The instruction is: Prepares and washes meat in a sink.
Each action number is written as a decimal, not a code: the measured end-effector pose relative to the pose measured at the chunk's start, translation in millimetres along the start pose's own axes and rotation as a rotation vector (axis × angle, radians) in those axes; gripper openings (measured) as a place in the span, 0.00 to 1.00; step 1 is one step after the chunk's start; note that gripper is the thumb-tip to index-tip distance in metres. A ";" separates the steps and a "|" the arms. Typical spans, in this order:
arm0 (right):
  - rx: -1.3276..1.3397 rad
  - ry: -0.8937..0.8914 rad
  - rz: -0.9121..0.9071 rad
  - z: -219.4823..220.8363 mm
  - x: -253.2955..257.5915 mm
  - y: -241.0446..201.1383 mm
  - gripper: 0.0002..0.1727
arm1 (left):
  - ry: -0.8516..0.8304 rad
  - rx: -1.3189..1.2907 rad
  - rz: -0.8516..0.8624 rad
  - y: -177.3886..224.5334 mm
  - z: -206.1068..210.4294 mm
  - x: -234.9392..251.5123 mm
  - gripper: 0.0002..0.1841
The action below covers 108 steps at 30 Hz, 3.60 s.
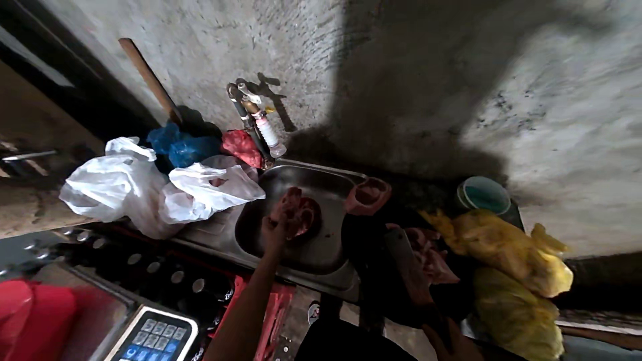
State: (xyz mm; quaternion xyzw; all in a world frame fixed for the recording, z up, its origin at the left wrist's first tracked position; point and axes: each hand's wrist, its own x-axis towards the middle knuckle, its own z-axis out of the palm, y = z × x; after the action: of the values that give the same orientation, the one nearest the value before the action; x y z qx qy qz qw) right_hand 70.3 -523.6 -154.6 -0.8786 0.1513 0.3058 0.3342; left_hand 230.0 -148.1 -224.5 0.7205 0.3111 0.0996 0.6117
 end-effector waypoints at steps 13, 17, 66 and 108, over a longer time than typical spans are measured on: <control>-0.039 0.036 0.068 4.8 -5.4 -10.3 0.31 | -0.282 0.372 -0.336 -2.4 -4.6 97.0 0.17; -0.047 0.045 0.065 7.9 -3.6 -6.5 0.31 | -0.208 0.950 -0.087 37.3 10.5 91.3 0.30; 0.263 0.196 -0.057 -17.8 -28.6 10.3 0.25 | -0.662 1.182 0.423 122.5 196.8 -43.0 0.46; -0.660 0.386 -0.227 -140.5 54.1 -35.0 0.26 | -1.050 0.800 0.567 79.4 193.0 -196.1 0.20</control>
State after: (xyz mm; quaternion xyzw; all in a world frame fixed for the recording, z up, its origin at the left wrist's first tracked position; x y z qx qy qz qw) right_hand 189.6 -596.9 -88.9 -0.9912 0.0071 0.1286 0.0312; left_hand 202.8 -422.7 -147.8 0.8954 -0.2106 -0.2265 0.3202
